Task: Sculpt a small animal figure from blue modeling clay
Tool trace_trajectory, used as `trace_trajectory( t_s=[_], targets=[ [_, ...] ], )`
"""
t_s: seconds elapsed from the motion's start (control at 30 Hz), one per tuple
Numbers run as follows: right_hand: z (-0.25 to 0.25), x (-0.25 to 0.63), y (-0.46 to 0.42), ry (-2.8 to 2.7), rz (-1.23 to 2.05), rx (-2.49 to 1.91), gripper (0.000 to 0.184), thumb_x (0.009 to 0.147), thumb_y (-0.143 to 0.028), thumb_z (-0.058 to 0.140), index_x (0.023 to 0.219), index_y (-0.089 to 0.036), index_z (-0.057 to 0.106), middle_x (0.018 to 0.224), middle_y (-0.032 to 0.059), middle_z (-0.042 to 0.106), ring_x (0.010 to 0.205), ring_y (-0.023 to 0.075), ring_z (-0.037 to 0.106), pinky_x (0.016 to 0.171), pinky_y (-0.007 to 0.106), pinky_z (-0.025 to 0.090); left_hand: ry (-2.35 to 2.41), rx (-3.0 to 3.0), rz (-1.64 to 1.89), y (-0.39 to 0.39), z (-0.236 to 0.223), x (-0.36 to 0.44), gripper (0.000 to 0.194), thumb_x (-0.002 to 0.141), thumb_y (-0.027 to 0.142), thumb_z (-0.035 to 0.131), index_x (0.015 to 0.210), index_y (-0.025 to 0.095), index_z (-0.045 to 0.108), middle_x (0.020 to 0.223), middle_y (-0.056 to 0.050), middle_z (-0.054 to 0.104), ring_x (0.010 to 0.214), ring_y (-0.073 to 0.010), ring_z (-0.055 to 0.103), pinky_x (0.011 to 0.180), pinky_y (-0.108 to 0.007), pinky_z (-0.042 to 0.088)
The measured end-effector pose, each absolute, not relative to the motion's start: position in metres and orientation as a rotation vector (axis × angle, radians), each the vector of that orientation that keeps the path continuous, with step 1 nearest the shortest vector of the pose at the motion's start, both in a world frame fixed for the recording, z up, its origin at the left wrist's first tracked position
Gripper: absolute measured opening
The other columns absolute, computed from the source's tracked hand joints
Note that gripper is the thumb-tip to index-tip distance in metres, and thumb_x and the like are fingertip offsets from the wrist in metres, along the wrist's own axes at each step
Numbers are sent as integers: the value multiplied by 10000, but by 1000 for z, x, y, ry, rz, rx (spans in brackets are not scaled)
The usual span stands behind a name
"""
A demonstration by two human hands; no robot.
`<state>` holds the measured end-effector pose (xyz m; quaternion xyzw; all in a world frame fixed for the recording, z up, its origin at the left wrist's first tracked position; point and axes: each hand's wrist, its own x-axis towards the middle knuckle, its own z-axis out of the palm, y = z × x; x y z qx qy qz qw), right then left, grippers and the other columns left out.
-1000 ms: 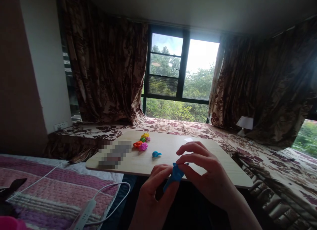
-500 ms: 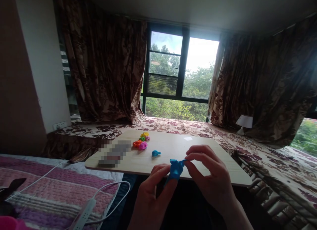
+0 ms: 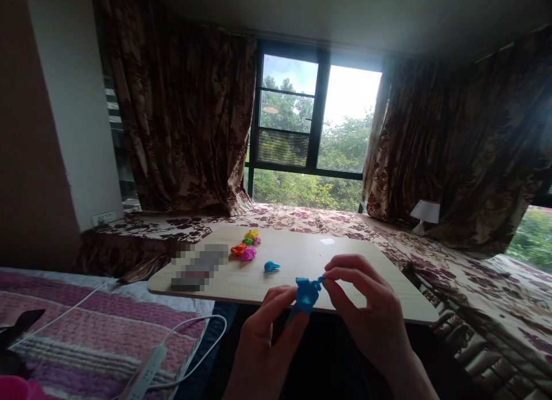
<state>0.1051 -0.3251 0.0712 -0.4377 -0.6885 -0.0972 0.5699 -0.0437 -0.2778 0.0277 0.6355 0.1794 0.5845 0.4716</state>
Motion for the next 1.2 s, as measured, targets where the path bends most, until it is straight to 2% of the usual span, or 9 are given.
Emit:
trace_trajectory(
  t_s=[0.5, 0.83, 1.03, 1.2],
  targets=[
    [70, 105, -326, -1661, -32, -1068, 106, 806, -160, 627, 894, -218, 640, 986, 33, 600, 938, 172, 571, 830, 303, 461, 378, 1605, 1361, -275, 26, -47, 329, 789, 183, 629, 1092, 312, 648, 1114, 10, 646, 1075, -183, 555, 946, -289, 398],
    [70, 101, -323, -1653, -38, -1029, 85, 833, -115, 562, 833, -193, 595, 915, 31, 590, 869, 157, 566, 775, 295, 464, 354, 1640, 1327, -274, 23, -46, 339, 805, 173, 612, 1099, 341, 634, 1121, 27, 626, 1076, -164, 541, 945, -267, 391],
    [74, 104, -328, -1679, 33, -1034, 110, 870, -166, 524, 914, -200, 619, 1001, 47, 578, 947, 169, 560, 824, 301, 459, 360, 1664, 1331, -272, 20, -47, 334, 817, 180, 601, 1104, 349, 624, 1142, 31, 616, 1091, -162, 535, 963, -275, 378],
    [76, 101, -322, -1707, -35, -1072, 69, 840, -156, 572, 833, -193, 629, 931, 37, 595, 901, 163, 563, 804, 296, 465, 394, 1706, 1308, -269, 16, -46, 336, 828, 188, 589, 1122, 350, 605, 1186, 34, 590, 1120, -158, 512, 976, -274, 369]
  ],
)
